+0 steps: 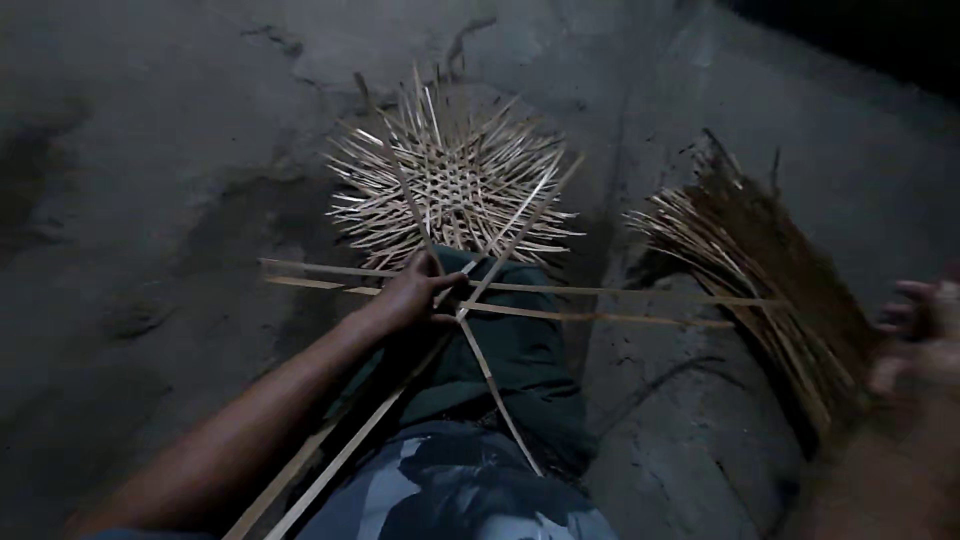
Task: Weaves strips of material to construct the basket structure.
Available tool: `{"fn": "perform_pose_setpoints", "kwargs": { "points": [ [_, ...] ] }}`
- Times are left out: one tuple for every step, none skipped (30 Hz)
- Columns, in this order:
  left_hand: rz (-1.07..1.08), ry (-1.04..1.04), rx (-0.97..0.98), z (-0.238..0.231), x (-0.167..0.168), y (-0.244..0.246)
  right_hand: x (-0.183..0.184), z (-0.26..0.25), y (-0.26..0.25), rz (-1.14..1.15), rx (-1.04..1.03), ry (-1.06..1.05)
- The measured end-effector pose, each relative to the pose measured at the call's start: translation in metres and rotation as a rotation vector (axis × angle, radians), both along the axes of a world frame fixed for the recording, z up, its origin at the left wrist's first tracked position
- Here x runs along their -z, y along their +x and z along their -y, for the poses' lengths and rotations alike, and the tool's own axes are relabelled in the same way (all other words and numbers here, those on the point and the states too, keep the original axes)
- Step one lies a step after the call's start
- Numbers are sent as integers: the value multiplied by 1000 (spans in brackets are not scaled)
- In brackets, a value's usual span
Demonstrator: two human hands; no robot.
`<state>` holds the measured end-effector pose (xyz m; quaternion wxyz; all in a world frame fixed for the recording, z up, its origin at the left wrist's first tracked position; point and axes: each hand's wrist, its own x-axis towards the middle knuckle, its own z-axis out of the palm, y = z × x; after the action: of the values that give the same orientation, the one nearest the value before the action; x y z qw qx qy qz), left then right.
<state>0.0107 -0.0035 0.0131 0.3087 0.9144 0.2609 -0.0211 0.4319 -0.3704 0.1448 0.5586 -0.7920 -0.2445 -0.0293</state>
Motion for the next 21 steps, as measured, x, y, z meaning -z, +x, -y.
{"fn": "perform_pose_setpoints", "kwargs": {
  "points": [
    [0, -8, 2, 0, 0, -1, -1, -35, -27, -142, -68, 47],
    [2, -12, 5, 0, -1, -1, 4, -67, -50, -280, -122, 72],
    [-2, -15, 10, 0, -1, -1, 15, -95, -67, -394, -163, 88],
    [-2, -19, 16, -1, 0, -1, 31, -120, -80, -485, -196, 94],
    [1, -20, 24, -1, 0, -2, 47, -143, -92, -570, -211, 86],
    [6, -19, 32, -1, 1, -3, 64, -164, -102, -645, -219, 76],
    [5, -20, 34, -1, 1, -3, 80, -182, -108, -703, -233, 53],
    [-6, -17, 34, -1, 1, -3, 89, -198, -116, -748, -244, 11],
    [-15, -17, 34, -1, 0, -4, 94, -210, -121, -778, -266, -40],
    [-16, -19, 33, -1, -1, -4, 96, -220, -127, -797, -303, -101],
    [-9, -23, 32, 0, -2, -5, 94, -227, -135, -804, -348, -164],
    [-9, -26, 31, 0, -2, -5, 90, -231, -144, -799, -399, -221],
    [-9, -29, 29, 1, -3, -6, 85, -232, -155, -781, -455, -272],
    [-8, -39, 18, 1, -3, -6, 82, -228, -168, -758, -521, -325],
    [-9, -49, 8, 1, -3, -6, 82, -223, -179, -722, -590, -384],
    [-5, -49, 4, 1, -2, -6, 86, -216, -192, -675, -647, -450],
    [5, -49, 2, 1, 1, -6, 91, -210, -205, -635, -686, -511],
    [11, -50, 0, 0, 3, -6, 96, -204, -218, -612, -709, -560],
    [14, -49, 2, 0, 4, -6, 102, -200, -232, -596, -718, -588],
    [27, -50, 3, -1, 6, -5, 107, -196, -244, -589, -714, -595],
    [45, -52, 4, -2, 9, -6, 111, -193, -255, -580, -706, -592]
  ]
}}
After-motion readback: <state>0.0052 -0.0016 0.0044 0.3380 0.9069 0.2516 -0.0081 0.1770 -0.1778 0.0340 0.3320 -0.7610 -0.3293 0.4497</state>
